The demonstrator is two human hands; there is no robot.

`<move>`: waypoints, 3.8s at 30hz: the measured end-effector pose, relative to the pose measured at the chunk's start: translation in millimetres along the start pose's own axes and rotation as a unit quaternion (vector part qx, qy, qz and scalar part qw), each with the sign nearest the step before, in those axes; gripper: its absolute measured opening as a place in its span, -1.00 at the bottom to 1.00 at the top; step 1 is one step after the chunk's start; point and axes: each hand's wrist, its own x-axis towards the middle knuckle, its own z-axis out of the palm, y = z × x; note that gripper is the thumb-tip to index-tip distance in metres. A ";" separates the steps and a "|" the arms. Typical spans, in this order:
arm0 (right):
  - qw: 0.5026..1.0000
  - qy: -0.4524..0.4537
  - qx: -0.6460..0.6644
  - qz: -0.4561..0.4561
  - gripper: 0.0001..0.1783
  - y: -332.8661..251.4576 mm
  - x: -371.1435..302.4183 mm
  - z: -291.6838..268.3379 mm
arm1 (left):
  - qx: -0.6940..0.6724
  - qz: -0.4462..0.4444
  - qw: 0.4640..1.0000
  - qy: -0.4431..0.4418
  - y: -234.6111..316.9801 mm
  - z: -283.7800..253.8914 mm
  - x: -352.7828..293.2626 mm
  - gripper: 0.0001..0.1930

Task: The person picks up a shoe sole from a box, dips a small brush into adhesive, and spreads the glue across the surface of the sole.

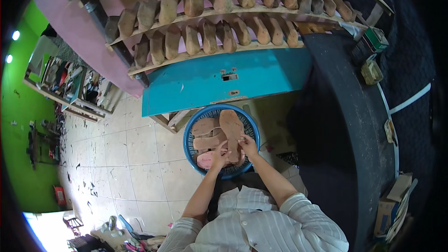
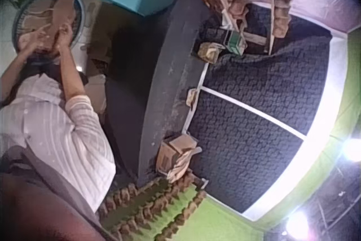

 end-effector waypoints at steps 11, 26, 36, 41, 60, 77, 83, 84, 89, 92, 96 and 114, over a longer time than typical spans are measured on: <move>0.976 0.134 -0.170 0.015 -0.59 30.9 -4.2 24.6 | 0.110 0.044 0.992 -0.043 -54.4 4.4 18.8 -0.31; 0.848 0.077 -0.509 -0.130 -0.34 16.9 -38.7 41.2 | 0.463 0.033 0.879 -0.106 -14.2 -6.1 8.2 -0.29; 0.858 0.145 -0.429 -0.241 -0.58 -11.1 -51.8 22.5 | 0.408 0.044 0.905 -0.114 -2.9 -20.0 11.0 -0.37; 0.828 0.255 -0.386 -0.316 -0.80 -43.3 -80.8 3.7 | 0.262 0.235 0.936 0.006 42.0 -40.4 14.9 -0.79; 0.757 0.512 -0.319 -0.250 -0.84 -76.6 -291.7 -259.3 | 0.192 0.314 0.908 -0.198 187.6 185.3 -89.5 -0.91; 0.462 0.794 -0.368 -0.141 -0.81 -95.9 -476.5 -474.5 | 0.058 0.470 0.733 -0.488 270.5 476.9 -258.8 -0.90; 0.379 0.828 -0.401 -0.092 -0.84 -134.1 -501.6 -542.4 | 0.059 0.481 0.718 -0.499 292.3 535.8 -243.2 -0.89; 0.384 0.830 -0.399 -0.073 -0.85 -139.8 -501.3 -551.9 | 0.059 0.482 0.711 -0.508 297.5 544.7 -240.8 -0.89; 0.390 0.842 -0.365 -0.071 -0.81 -154.9 -505.1 -609.1 | 0.058 0.482 0.677 -0.553 316.9 585.0 -244.4 -0.88; 0.392 0.827 -0.401 -0.033 -0.66 -159.2 -503.7 -638.5 | 0.055 0.480 0.654 -0.583 320.5 598.8 -247.4 -0.88; 0.437 0.800 -0.381 0.154 -0.43 -148.3 -497.1 -664.4 | 0.036 0.498 0.625 -0.600 314.7 610.3 -247.3 -0.88; 0.313 0.851 -0.420 -0.030 -0.44 -185.5 -450.9 -619.6 | 0.051 0.379 0.686 -0.619 326.1 615.0 -181.7 -0.87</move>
